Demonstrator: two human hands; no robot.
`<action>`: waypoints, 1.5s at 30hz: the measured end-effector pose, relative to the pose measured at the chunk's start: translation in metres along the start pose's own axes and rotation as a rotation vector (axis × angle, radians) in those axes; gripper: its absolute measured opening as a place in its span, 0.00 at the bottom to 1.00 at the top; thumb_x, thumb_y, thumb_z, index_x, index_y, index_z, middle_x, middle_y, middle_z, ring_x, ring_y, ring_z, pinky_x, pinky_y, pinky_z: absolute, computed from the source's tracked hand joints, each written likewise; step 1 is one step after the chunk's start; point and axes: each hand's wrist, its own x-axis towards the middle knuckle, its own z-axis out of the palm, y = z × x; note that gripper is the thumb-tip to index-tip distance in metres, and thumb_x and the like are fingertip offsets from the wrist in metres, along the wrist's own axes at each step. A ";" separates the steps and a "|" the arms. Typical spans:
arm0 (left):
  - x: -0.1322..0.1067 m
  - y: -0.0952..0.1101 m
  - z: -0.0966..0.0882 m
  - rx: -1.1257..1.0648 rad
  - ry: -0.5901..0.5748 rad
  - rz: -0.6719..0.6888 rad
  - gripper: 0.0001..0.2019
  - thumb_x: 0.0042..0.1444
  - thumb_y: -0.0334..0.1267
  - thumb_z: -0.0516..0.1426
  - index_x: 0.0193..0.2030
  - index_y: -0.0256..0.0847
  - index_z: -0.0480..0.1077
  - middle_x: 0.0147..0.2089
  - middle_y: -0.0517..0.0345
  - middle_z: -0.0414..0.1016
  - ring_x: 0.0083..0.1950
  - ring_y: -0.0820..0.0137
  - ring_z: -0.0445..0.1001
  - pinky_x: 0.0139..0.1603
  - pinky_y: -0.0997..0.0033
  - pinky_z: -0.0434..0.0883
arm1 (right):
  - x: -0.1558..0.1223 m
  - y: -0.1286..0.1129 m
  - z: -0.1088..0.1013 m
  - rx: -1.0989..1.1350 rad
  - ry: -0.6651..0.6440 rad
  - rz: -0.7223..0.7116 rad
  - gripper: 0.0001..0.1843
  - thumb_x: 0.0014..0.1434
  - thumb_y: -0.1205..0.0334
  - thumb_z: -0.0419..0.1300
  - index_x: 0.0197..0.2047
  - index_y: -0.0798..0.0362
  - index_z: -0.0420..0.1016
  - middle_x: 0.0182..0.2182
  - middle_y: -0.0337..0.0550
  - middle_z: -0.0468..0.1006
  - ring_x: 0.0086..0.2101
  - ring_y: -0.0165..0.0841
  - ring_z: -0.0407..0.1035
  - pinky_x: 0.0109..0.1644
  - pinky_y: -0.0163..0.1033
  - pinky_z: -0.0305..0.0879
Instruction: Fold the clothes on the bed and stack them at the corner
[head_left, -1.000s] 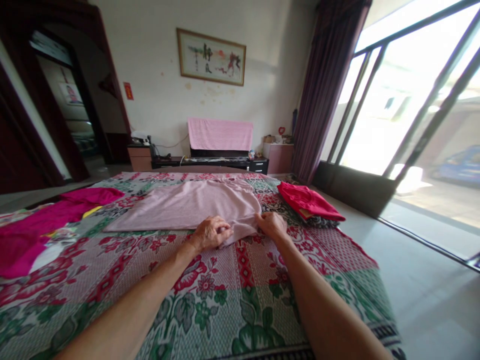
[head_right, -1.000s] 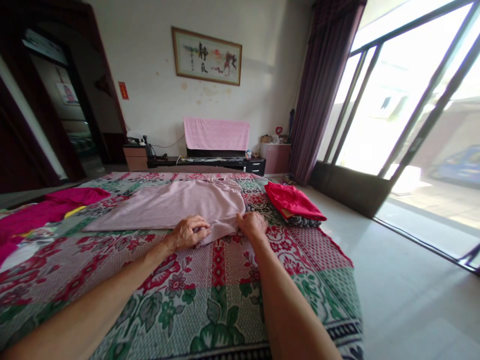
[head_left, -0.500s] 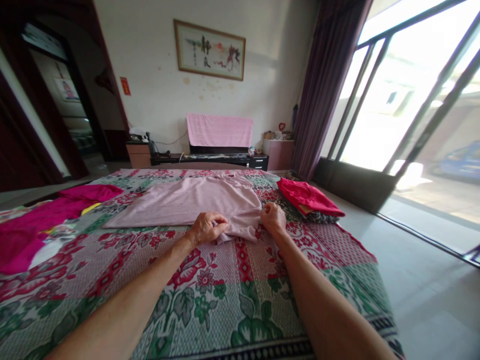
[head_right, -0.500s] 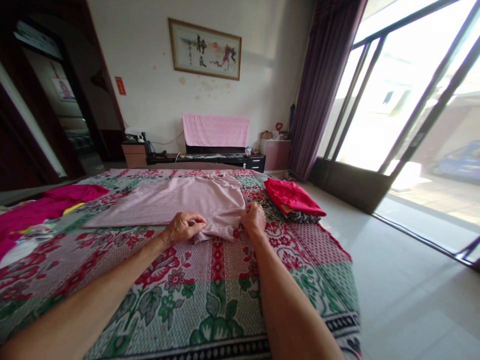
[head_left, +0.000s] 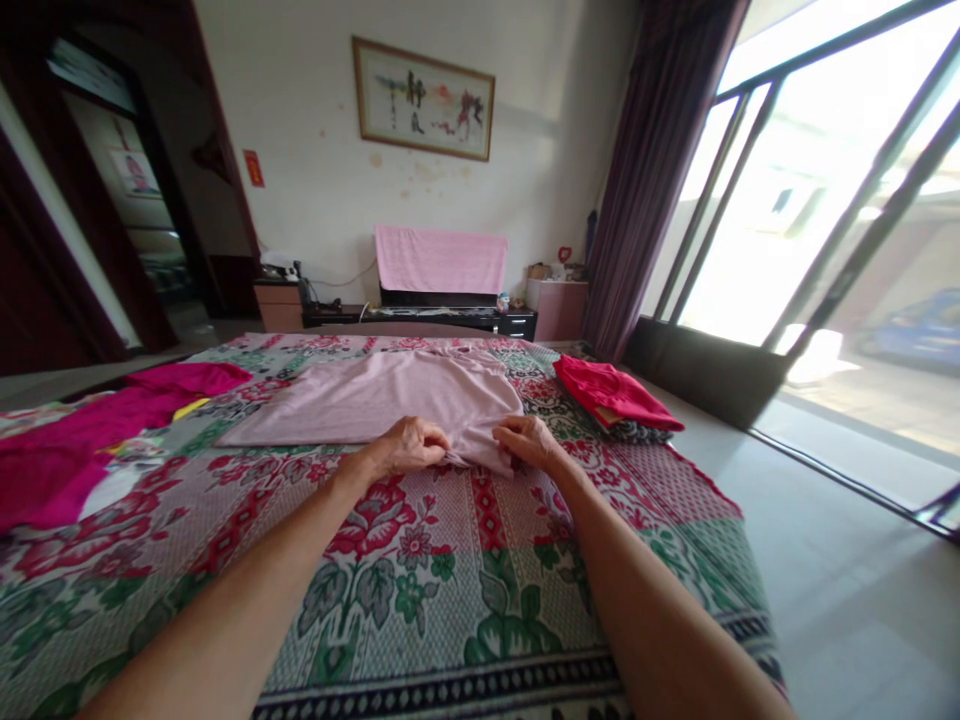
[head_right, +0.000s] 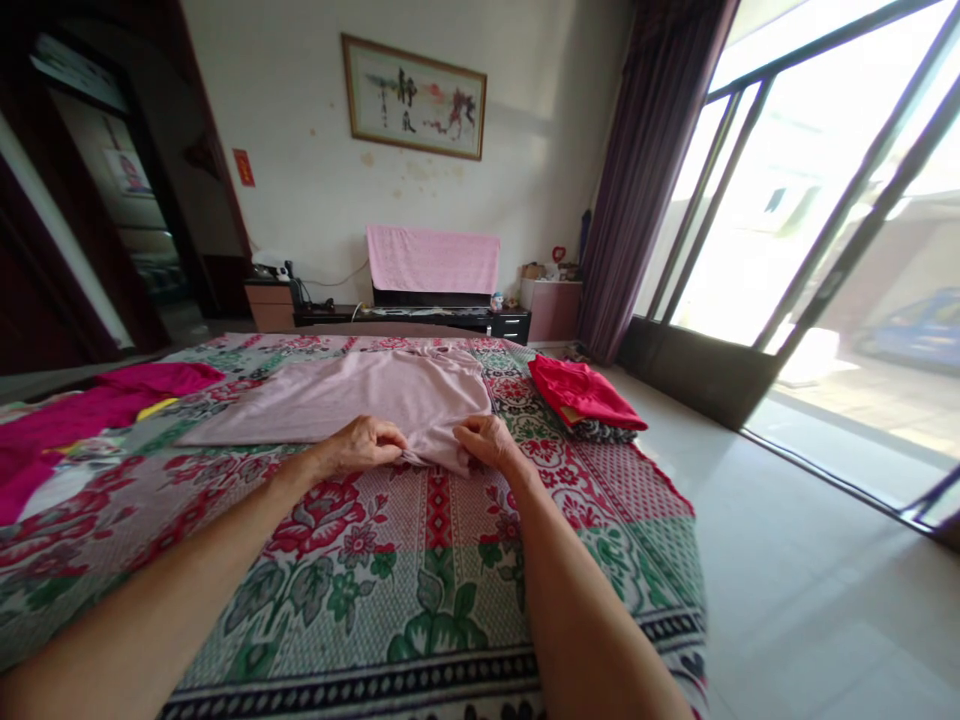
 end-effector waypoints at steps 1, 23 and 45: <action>0.000 -0.001 -0.002 -0.050 0.016 -0.041 0.12 0.45 0.36 0.53 0.31 0.40 0.79 0.25 0.61 0.75 0.27 0.73 0.69 0.29 0.77 0.62 | 0.000 0.001 0.000 0.004 0.003 0.006 0.16 0.53 0.54 0.54 0.21 0.55 0.71 0.16 0.34 0.69 0.19 0.24 0.60 0.22 0.28 0.53; 0.001 0.018 0.013 0.221 -0.124 0.114 0.14 0.47 0.33 0.53 0.34 0.43 0.80 0.31 0.59 0.78 0.32 0.71 0.71 0.34 0.76 0.63 | -0.003 -0.013 -0.022 -0.146 -0.263 0.166 0.08 0.47 0.64 0.58 0.22 0.55 0.78 0.15 0.35 0.72 0.18 0.24 0.62 0.22 0.29 0.55; 0.001 0.017 0.006 0.428 -0.189 0.131 0.14 0.45 0.40 0.59 0.40 0.43 0.78 0.36 0.57 0.77 0.35 0.68 0.71 0.35 0.74 0.65 | -0.004 -0.048 -0.036 -0.137 -0.625 0.161 0.06 0.49 0.62 0.60 0.29 0.55 0.77 0.21 0.34 0.73 0.23 0.23 0.62 0.27 0.29 0.57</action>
